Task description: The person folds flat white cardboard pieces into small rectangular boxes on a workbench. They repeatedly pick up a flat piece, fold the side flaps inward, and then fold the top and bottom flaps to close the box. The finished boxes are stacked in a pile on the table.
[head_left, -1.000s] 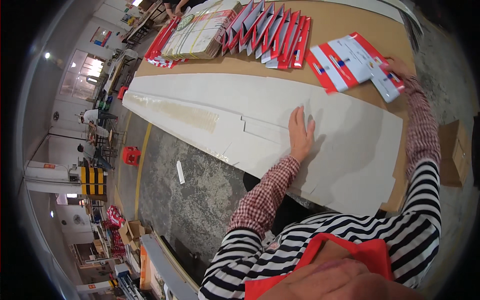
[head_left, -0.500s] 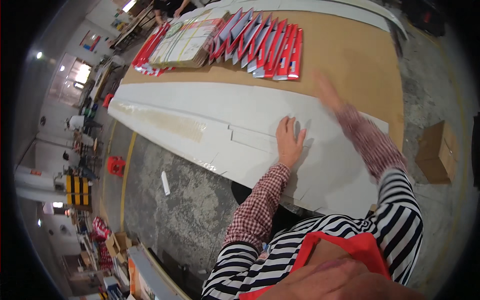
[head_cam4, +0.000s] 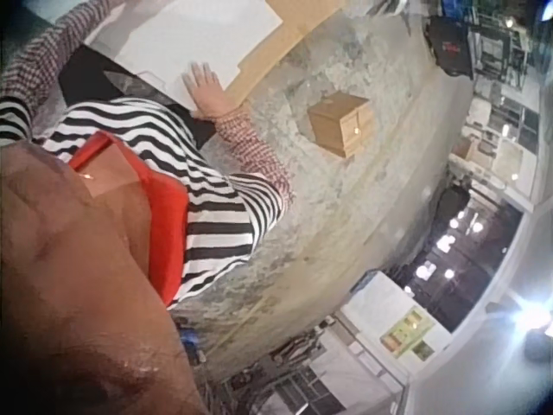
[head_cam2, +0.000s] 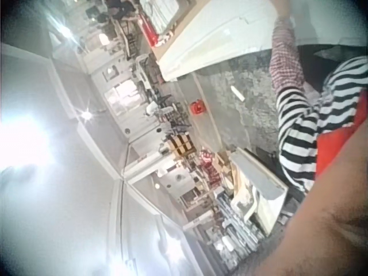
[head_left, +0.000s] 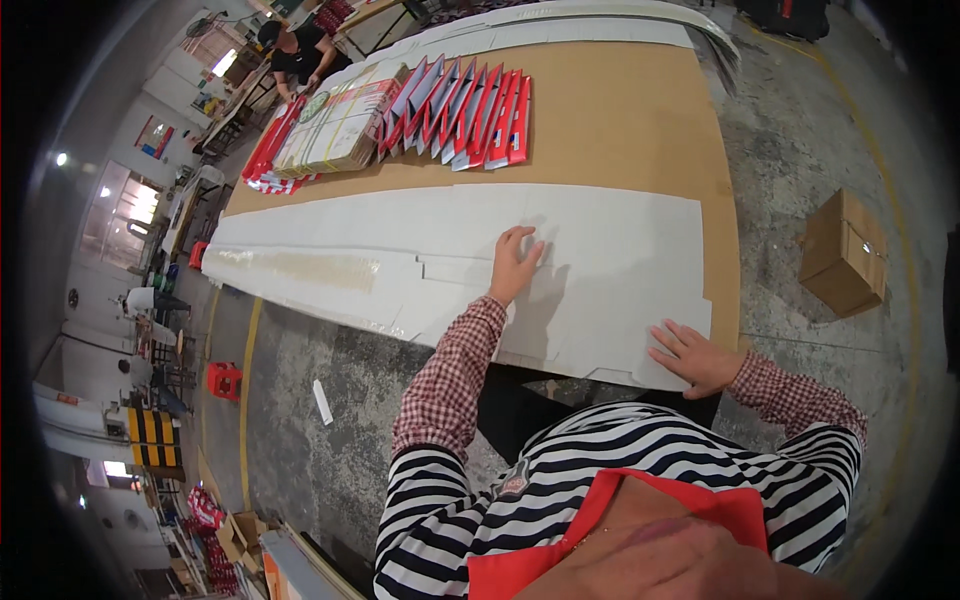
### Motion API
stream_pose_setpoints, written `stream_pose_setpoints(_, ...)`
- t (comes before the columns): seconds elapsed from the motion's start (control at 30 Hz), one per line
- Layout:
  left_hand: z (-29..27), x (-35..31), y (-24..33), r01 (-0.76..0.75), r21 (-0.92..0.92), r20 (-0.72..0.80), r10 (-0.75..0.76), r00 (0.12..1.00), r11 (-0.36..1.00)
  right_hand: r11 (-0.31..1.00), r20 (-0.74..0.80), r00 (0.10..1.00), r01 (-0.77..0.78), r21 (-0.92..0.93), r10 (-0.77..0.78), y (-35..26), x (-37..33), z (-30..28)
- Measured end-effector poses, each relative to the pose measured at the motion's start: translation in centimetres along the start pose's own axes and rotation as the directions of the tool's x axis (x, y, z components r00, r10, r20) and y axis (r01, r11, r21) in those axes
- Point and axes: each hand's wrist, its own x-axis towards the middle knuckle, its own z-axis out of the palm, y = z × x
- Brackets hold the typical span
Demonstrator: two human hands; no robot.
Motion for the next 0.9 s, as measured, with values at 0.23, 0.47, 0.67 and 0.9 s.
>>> stream_pose_setpoints(0.23,-3.7,-5.0,3.9,-0.016,-0.122,0.372,0.061,0.926,0.992,0.94,0.034,0.998,0.044,0.338,-0.058,2.3,-1.4,-0.4)
stream_pose_setpoints(0.47,-2.6,-4.7,6.5,-0.001,0.015,0.483,-0.006,0.876,1.0,0.98,-0.438,0.877,-0.185,0.073,0.198,-3.0,-0.3,1.8)
stream_pose_setpoints(0.67,0.9,-2.3,11.3,-0.424,-0.102,0.545,0.407,0.733,0.9,0.893,-0.763,0.552,-0.445,0.07,0.335,-2.8,-6.0,0.2)
stream_pose_setpoints(0.9,5.1,-8.5,13.0,-0.696,0.065,0.633,0.51,0.583,0.715,0.848,-0.5,0.706,-0.289,0.444,0.502,1.1,-8.3,3.9)
